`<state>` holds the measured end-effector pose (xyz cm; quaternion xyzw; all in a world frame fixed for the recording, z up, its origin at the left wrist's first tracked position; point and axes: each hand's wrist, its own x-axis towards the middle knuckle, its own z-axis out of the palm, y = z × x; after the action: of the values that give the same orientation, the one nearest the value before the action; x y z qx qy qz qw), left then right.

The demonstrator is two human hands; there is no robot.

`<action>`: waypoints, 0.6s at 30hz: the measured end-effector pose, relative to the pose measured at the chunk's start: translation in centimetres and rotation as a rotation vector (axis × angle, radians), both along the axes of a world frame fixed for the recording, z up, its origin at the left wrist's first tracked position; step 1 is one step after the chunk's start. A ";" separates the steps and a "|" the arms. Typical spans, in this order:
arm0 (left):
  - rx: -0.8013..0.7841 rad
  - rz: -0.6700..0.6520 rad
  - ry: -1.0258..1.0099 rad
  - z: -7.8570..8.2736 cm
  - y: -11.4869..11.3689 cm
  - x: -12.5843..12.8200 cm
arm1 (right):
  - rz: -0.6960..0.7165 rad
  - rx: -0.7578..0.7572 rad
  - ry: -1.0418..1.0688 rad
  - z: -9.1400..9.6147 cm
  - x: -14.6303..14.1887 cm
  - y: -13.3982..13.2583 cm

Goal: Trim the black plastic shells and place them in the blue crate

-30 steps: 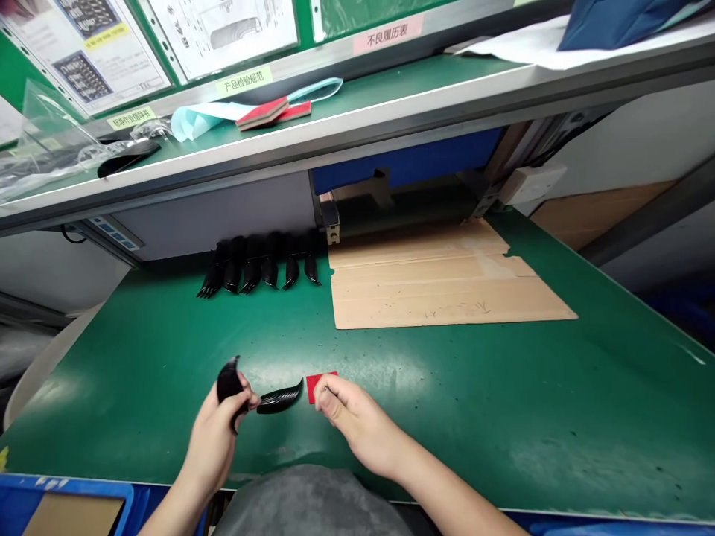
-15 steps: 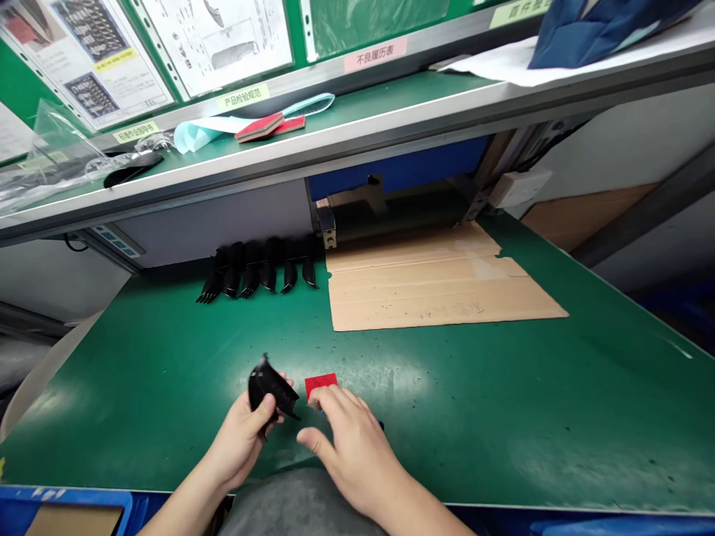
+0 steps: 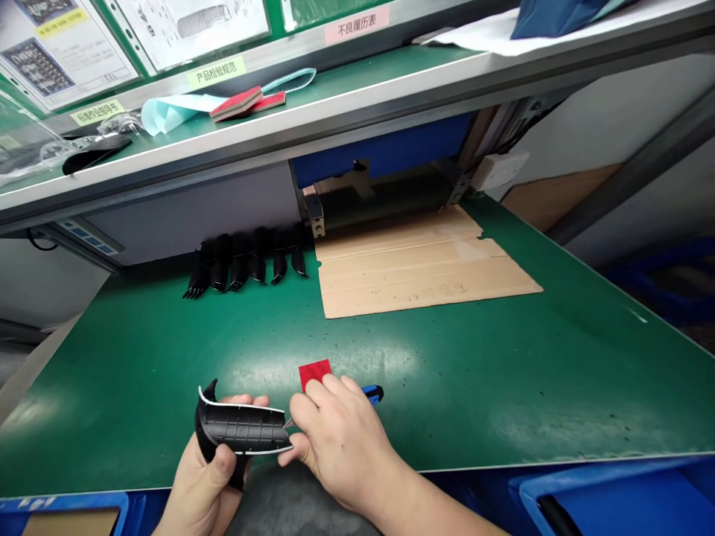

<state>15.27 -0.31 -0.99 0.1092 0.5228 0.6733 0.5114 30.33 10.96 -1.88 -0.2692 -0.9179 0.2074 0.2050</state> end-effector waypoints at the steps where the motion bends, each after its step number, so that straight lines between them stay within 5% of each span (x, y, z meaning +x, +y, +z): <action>1: 0.005 0.003 0.013 0.1 0.0 0.0 | 0.017 0.005 -0.017 -0.1 0.0 0.0; 5: 0.033 -0.010 0.077 0.2 0.1 0.0 | 0.099 -0.059 -0.078 -0.4 0.2 0.5; 10: 0.029 -0.020 -0.011 0.3 0.3 0.2 | 0.319 -0.496 0.095 -0.1 0.4 1.2; 13: 0.041 -0.016 -0.106 0.6 0.5 0.4 | 0.200 -0.613 0.252 0.2 0.1 0.9; 18: 0.065 -0.018 -0.188 0.9 0.7 0.4 | 0.113 -0.534 0.278 0.5 -0.5 0.2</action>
<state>15.68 0.35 -0.11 0.0666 0.4491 0.6927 0.5604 29.82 11.21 -1.36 -0.2313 -0.8074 0.4874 0.2387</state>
